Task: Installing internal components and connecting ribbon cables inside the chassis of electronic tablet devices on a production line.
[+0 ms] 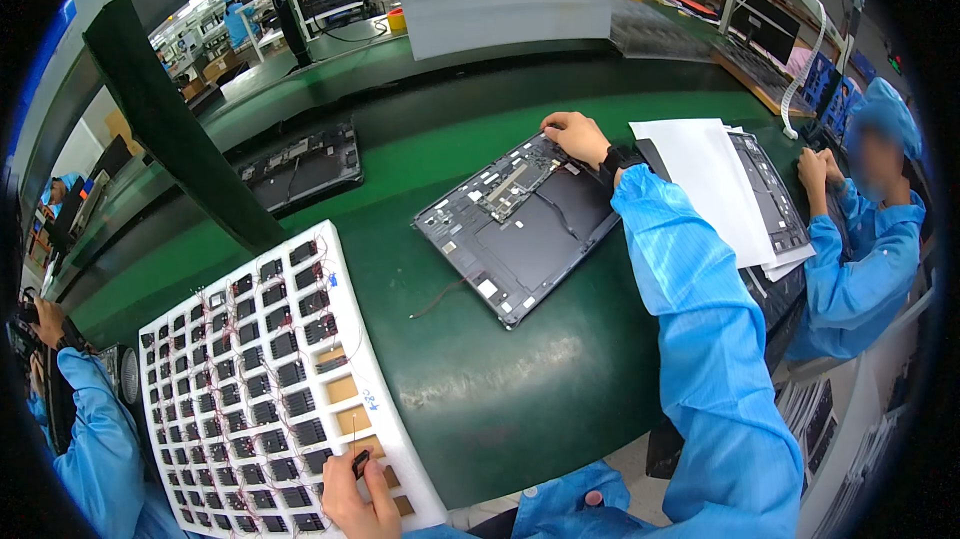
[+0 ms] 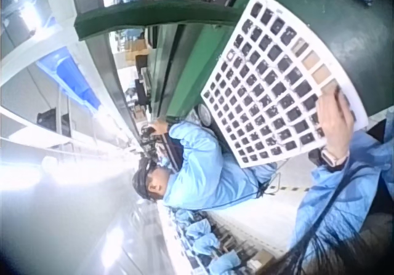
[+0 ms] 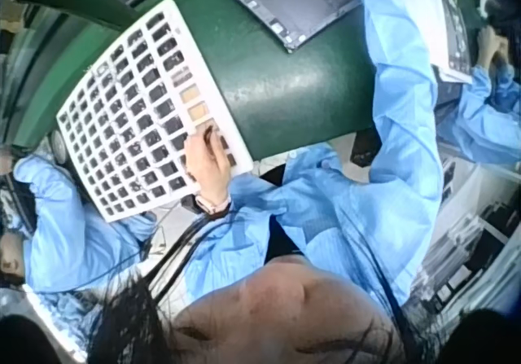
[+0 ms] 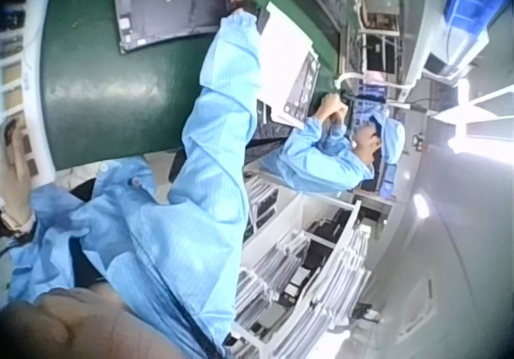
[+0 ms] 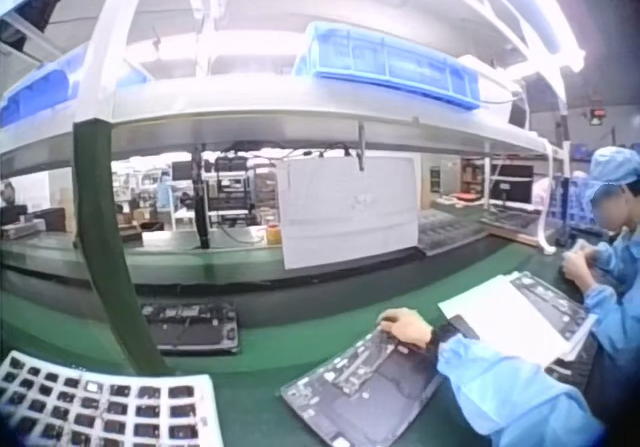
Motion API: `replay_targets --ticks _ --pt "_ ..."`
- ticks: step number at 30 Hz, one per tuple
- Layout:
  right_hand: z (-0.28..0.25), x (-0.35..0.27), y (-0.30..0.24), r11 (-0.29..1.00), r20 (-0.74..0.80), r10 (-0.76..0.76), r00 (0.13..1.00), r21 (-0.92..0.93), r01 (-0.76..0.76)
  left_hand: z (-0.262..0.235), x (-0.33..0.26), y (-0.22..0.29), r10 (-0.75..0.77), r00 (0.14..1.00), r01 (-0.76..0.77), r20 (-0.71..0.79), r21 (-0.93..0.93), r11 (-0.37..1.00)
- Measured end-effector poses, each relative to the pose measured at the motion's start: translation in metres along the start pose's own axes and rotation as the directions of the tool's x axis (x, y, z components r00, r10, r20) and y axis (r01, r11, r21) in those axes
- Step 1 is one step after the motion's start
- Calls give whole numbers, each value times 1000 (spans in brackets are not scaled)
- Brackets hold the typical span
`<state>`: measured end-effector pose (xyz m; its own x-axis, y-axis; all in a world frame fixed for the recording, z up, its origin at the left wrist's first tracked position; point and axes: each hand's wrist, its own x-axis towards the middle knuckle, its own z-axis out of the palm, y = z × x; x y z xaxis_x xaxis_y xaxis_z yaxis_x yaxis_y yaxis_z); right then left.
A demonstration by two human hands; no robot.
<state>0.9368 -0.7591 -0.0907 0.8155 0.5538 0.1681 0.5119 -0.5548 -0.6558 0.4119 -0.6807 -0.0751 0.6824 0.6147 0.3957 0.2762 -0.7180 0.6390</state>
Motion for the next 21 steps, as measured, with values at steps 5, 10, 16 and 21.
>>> replay_targets --ticks 5,10,16,21 --pt "8 -61 -28 991 -125 -102 987 -100 90 0 1 1 21 1000 -21 4 -19 1000" --pt "17 -120 -68 992 70 -74 995 -98 81 -2 -4 -1 -37 997 34 -67 -35 999" --pt "0 -177 -64 989 82 -101 991 -100 109 1 -2 2 -214 977 205 -26 -194 959" --pt "-9 -186 -100 819 12 -540 842 -221 529 -4 2 12 -404 914 330 -27 -527 783"
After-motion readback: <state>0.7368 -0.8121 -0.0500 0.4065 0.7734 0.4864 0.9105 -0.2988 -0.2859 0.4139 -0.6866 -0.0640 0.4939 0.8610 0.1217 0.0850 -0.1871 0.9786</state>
